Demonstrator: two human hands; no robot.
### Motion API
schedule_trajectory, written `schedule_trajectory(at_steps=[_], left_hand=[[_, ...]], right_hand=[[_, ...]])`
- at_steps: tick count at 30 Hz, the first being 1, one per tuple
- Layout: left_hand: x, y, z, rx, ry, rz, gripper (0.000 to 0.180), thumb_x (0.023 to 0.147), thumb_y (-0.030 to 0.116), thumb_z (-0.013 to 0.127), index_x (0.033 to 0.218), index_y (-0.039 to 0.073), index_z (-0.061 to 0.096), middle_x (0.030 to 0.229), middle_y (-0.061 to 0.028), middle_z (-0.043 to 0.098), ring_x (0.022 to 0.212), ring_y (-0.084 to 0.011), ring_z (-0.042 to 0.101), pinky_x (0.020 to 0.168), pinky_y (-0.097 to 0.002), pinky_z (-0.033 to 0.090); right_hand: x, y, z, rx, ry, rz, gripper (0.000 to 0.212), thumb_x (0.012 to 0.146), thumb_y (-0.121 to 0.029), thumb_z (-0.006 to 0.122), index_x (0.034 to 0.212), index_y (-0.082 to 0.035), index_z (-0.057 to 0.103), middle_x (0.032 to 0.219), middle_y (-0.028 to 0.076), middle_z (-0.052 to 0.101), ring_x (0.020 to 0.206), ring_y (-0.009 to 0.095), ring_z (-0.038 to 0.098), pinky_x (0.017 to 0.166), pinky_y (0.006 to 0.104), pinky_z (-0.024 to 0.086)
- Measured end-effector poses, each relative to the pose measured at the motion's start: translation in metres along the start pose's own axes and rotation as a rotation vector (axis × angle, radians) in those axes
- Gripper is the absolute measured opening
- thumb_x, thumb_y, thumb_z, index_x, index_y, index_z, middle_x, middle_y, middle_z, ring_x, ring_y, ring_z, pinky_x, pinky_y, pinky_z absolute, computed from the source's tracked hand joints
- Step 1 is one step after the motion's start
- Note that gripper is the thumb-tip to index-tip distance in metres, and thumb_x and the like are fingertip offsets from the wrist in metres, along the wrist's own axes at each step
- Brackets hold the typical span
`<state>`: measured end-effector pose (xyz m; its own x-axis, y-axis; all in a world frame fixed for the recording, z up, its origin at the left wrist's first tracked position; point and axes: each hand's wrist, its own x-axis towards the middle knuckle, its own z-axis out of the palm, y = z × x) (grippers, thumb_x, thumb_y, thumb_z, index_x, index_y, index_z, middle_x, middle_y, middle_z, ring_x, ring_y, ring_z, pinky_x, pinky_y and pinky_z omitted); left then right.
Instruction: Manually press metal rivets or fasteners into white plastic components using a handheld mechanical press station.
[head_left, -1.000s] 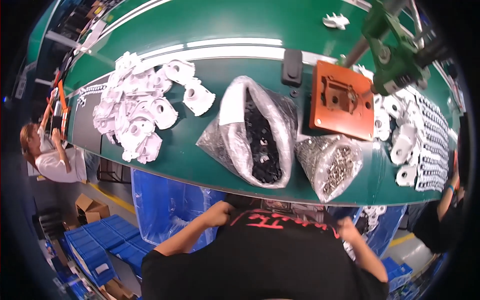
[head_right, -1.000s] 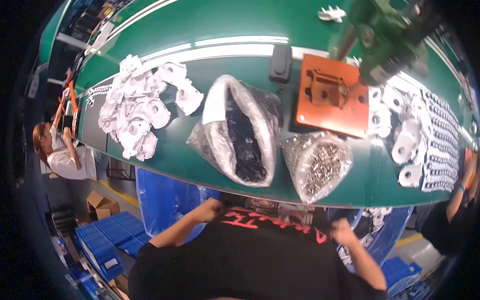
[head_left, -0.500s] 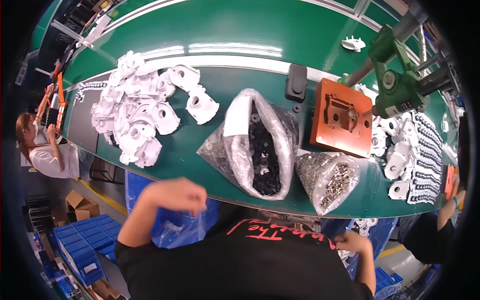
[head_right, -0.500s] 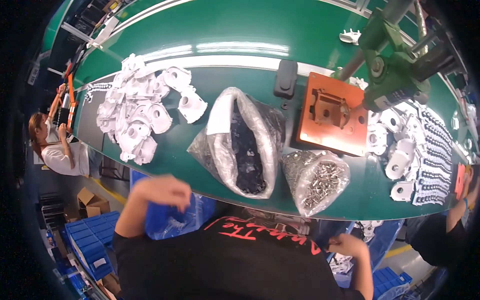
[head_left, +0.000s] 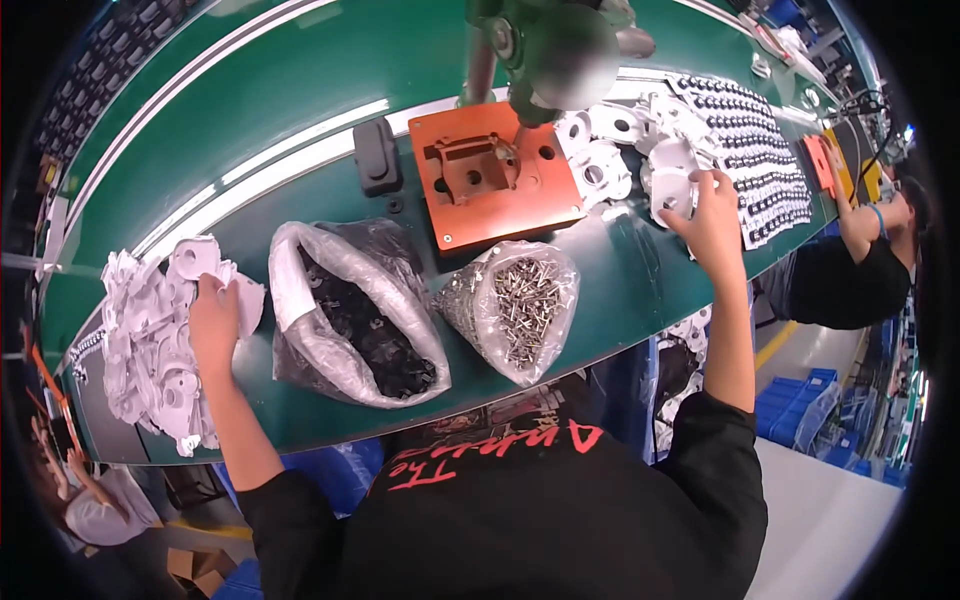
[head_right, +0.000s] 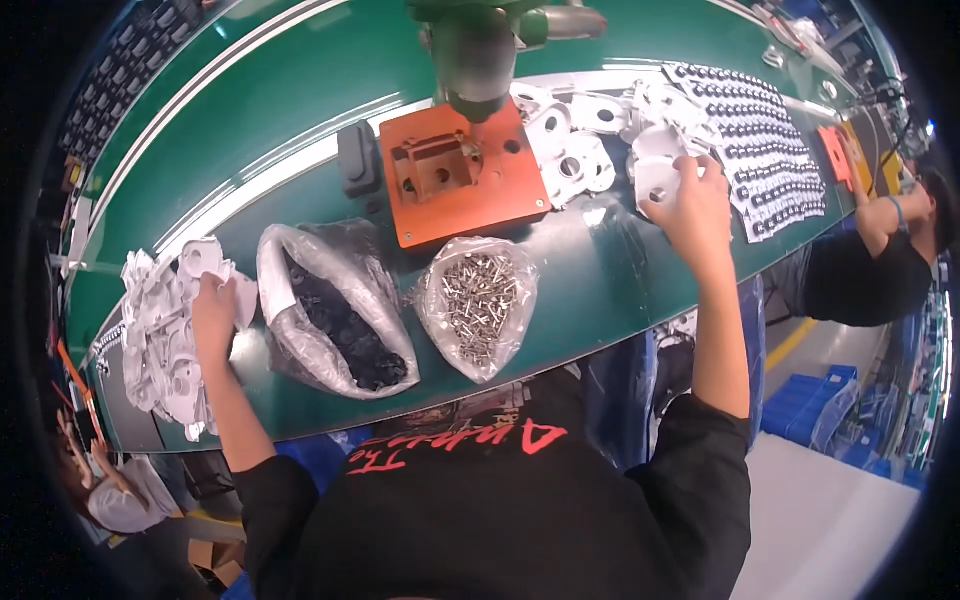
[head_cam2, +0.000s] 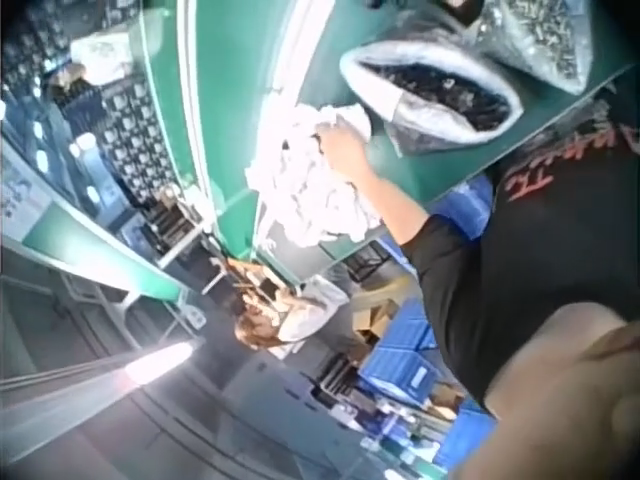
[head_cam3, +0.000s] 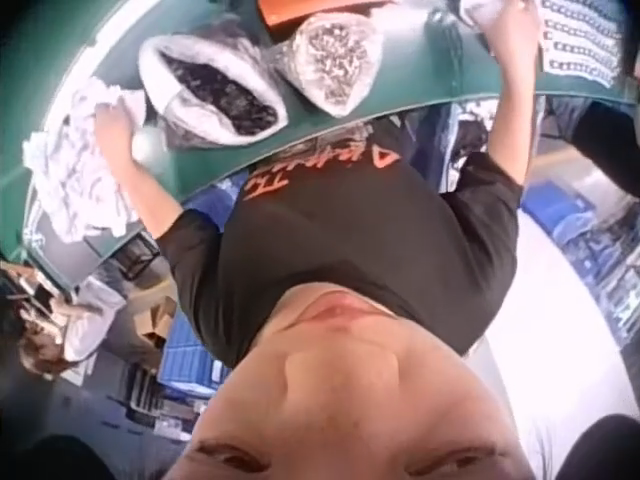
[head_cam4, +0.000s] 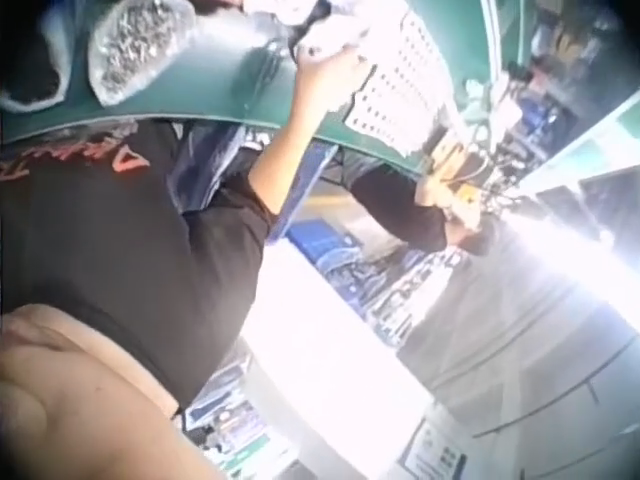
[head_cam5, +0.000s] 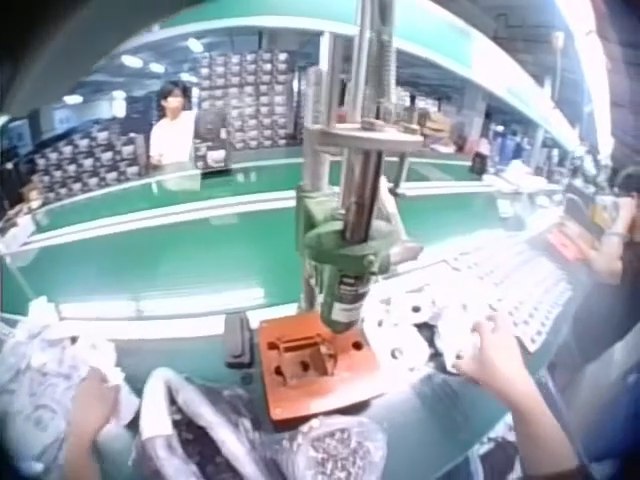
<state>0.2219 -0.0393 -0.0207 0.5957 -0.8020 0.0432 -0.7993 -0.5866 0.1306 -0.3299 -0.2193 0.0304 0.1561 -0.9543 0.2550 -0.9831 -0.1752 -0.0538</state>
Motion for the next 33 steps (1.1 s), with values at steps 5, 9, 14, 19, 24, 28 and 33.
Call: schedule_trajectory(at_steps=[5,9,14,19,24,28,33], left_hand=[[-0.016,0.031,-0.066,-0.786,-0.200,0.052,0.019,0.087,0.017,0.057,0.099,0.005,0.050,0.067,0.0002,0.046,0.054,-0.0079,0.043,0.051,-0.0233,0.035],[-0.016,0.074,-0.080,-1.346,-0.309,0.352,0.040,0.088,0.015,0.052,0.124,-0.001,0.043,0.106,-0.0080,0.055,0.084,-0.0134,0.058,0.069,-0.0238,0.047],[-0.017,0.152,-0.063,-1.890,-0.413,0.740,0.045,0.094,0.019,0.046,0.133,-0.001,0.037,0.119,-0.0116,0.054,0.101,-0.0187,0.059,0.083,-0.0291,0.049],[-0.021,0.194,-0.061,-1.916,-0.694,0.671,0.044,0.098,0.020,0.030,0.135,-0.005,0.031,0.128,-0.0164,0.050,0.113,-0.0241,0.055,0.097,-0.0358,0.044],[-0.042,0.227,-0.055,-1.993,-0.853,0.547,0.032,0.095,0.018,0.043,0.119,-0.002,0.047,0.107,-0.0076,0.059,0.096,-0.0133,0.060,0.081,-0.0263,0.049],[-0.052,0.223,-0.027,-2.189,-1.020,0.558,0.033,0.093,0.014,0.044,0.121,-0.004,0.049,0.113,-0.0100,0.058,0.100,-0.0145,0.059,0.086,-0.0271,0.049],[-0.066,0.230,-0.025,-1.765,-0.964,0.454,0.026,0.094,0.014,0.042,0.111,-0.001,0.055,0.103,-0.0064,0.063,0.091,-0.0118,0.061,0.082,-0.0257,0.049]], right_hand=[[-0.007,-0.004,0.038,-0.082,0.028,0.115,0.060,0.069,-0.032,0.077,0.113,-0.003,0.048,0.120,0.026,0.046,0.106,0.044,0.048,0.087,0.0457,0.043],[-0.006,0.001,0.056,-0.017,0.159,0.072,0.048,0.074,-0.022,0.073,0.113,-0.006,0.048,0.117,0.025,0.047,0.100,0.044,0.050,0.083,0.0470,0.043],[0.000,0.017,0.053,0.288,0.099,0.152,0.027,0.090,-0.020,0.046,0.111,-0.003,0.050,0.102,0.023,0.057,0.089,0.038,0.057,0.077,0.0433,0.045],[0.004,0.033,0.030,0.431,0.021,0.086,0.033,0.093,-0.016,0.047,0.126,-0.010,0.047,0.103,0.017,0.062,0.089,0.023,0.060,0.076,0.0316,0.045],[-0.017,-0.002,-0.031,1.108,0.050,0.032,0.038,0.091,-0.004,0.049,0.127,0.000,0.041,0.096,0.008,0.057,0.084,0.013,0.056,0.072,0.0242,0.046],[-0.028,-0.049,-0.041,1.310,-0.182,-0.230,0.036,0.087,0.002,0.047,0.123,0.002,0.041,0.104,0.011,0.057,0.093,0.014,0.054,0.082,0.0256,0.042],[-0.027,-0.118,-0.053,1.338,-0.337,-0.695,0.023,0.083,-0.002,0.048,0.102,0.006,0.058,0.101,0.014,0.055,0.093,0.020,0.051,0.081,0.0277,0.037]])
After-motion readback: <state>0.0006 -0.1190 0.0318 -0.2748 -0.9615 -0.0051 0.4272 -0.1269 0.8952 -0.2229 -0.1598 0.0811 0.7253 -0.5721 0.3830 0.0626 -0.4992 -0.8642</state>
